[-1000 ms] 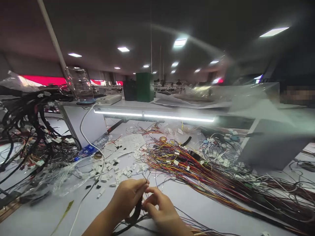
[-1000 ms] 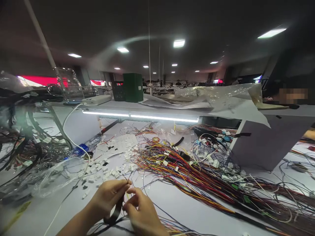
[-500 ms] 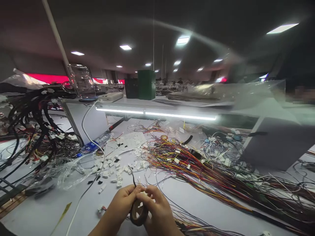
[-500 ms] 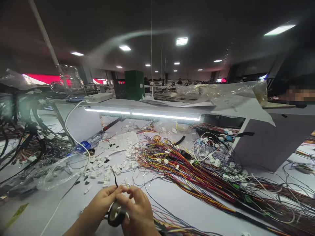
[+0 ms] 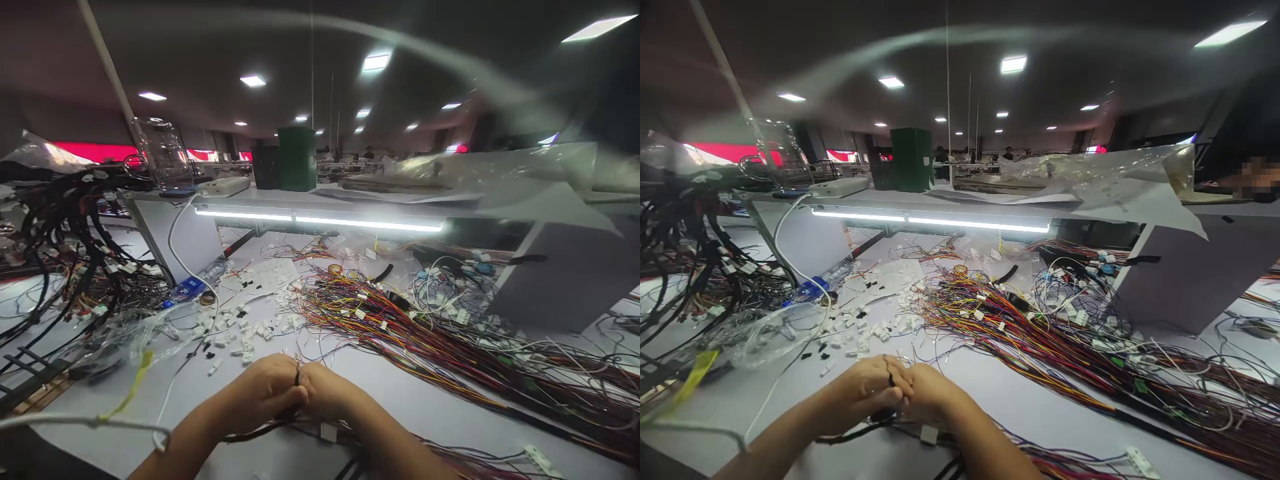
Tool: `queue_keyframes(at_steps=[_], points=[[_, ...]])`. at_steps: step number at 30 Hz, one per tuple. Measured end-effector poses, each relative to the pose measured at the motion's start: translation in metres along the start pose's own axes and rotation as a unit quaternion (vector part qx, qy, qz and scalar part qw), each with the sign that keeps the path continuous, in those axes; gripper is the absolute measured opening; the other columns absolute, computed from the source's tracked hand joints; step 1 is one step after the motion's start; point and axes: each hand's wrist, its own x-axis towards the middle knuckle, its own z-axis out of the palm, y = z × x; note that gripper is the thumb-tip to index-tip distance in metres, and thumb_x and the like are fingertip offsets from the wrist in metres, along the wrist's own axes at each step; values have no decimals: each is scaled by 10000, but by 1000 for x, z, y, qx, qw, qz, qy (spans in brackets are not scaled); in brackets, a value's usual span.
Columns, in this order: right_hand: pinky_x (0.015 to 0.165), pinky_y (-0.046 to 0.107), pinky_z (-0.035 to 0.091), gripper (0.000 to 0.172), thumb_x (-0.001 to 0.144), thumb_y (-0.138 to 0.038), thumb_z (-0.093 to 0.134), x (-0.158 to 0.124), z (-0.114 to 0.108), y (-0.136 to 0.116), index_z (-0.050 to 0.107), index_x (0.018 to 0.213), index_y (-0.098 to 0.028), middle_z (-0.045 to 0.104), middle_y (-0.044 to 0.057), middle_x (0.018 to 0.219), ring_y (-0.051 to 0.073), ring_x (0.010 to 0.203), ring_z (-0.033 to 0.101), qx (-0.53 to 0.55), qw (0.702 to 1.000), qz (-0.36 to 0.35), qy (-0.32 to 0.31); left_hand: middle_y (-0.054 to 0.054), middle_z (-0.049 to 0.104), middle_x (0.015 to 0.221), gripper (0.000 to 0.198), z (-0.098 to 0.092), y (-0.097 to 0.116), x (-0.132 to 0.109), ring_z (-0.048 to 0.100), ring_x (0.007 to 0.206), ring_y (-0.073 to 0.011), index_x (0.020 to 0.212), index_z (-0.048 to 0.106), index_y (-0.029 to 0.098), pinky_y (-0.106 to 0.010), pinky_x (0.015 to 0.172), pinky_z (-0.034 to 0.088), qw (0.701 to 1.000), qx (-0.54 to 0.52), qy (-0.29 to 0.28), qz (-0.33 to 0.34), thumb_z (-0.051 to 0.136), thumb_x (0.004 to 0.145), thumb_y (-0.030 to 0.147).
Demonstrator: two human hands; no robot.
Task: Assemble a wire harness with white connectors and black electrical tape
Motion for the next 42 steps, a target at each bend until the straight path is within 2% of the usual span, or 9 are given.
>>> queue_keyframes(at_steps=[6, 9, 13, 15, 20, 24, 32, 38, 42], points=[[622, 253, 385, 137, 778, -162, 474, -31, 9, 1, 581, 857, -194, 651, 28, 775, 176, 706, 574, -14, 986, 54, 155, -24, 616, 674, 340, 13, -21, 21, 528, 660, -157, 813, 682, 209, -258, 653, 372, 985, 165, -54, -8, 425, 942, 391], [633, 243, 431, 148, 788, -150, 484, -51, 18, 2, 528, 921, -199, 629, 12, 760, 152, 675, 584, 38, 969, 20, 245, 3, 564, 608, 397, 19, -32, 21, 480, 591, -141, 709, 631, 193, -252, 584, 333, 982, 154, -7, -106, 400, 938, 420], [784, 292, 463, 389, 747, -138, 582, -56, 32, -4, 527, 1120, -233, 662, 52, 1015, 175, 855, 620, -5, 948, -150, 281, 16, 560, 598, 429, 25, -34, 11, 489, 595, -142, 648, 581, 186, -253, 567, 335, 969, 36, 99, -223, 421, 906, 489], [789, 317, 455, 283, 777, -138, 556, -52, 36, -5, 575, 1041, -239, 687, 46, 954, 192, 852, 626, -40, 939, -178, 292, 15, 564, 570, 442, 31, -31, 4, 491, 568, -146, 650, 582, 183, -262, 553, 347, 949, -51, 154, -271, 448, 877, 538], [659, 297, 479, 153, 794, -198, 512, -45, 28, 10, 535, 945, -207, 677, 27, 795, 174, 695, 629, 193, 945, -33, 263, -91, 714, 839, 482, 51, -30, -15, 591, 715, -196, 923, 680, 146, -291, 604, 431, 848, -332, 302, -281, 567, 784, 593], [624, 303, 507, 293, 637, -213, 574, -36, 19, 18, 482, 915, -211, 659, -9, 747, 159, 631, 625, 477, 852, 118, 180, -125, 691, 1070, 512, 61, -35, -20, 596, 937, -221, 1066, 652, 168, -294, 705, 450, 785, -463, 317, -262, 668, 736, 559], [444, 211, 345, 329, 570, -219, 592, -31, 20, 15, 490, 883, -203, 623, -46, 608, 112, 462, 542, 489, 842, 139, 179, -9, 579, 592, 579, 62, -35, -10, 509, 631, -180, 728, 676, 130, -269, 612, 372, 906, -272, 146, -288, 503, 775, 681], [473, 216, 345, 308, 582, -227, 602, -32, 18, 18, 470, 859, -194, 616, -42, 622, 133, 486, 590, 499, 840, 132, 165, -40, 627, 654, 549, 58, -30, -8, 550, 719, -226, 674, 687, 153, -288, 699, 412, 931, -197, 153, -265, 438, 838, 613], [527, 251, 402, 238, 621, -210, 549, -30, 14, 21, 486, 850, -189, 599, -18, 664, 148, 554, 588, 422, 877, 152, 175, -39, 649, 753, 497, 55, -30, -10, 562, 794, -229, 751, 691, 161, -282, 746, 406, 938, -138, 147, -283, 441, 851, 578]])
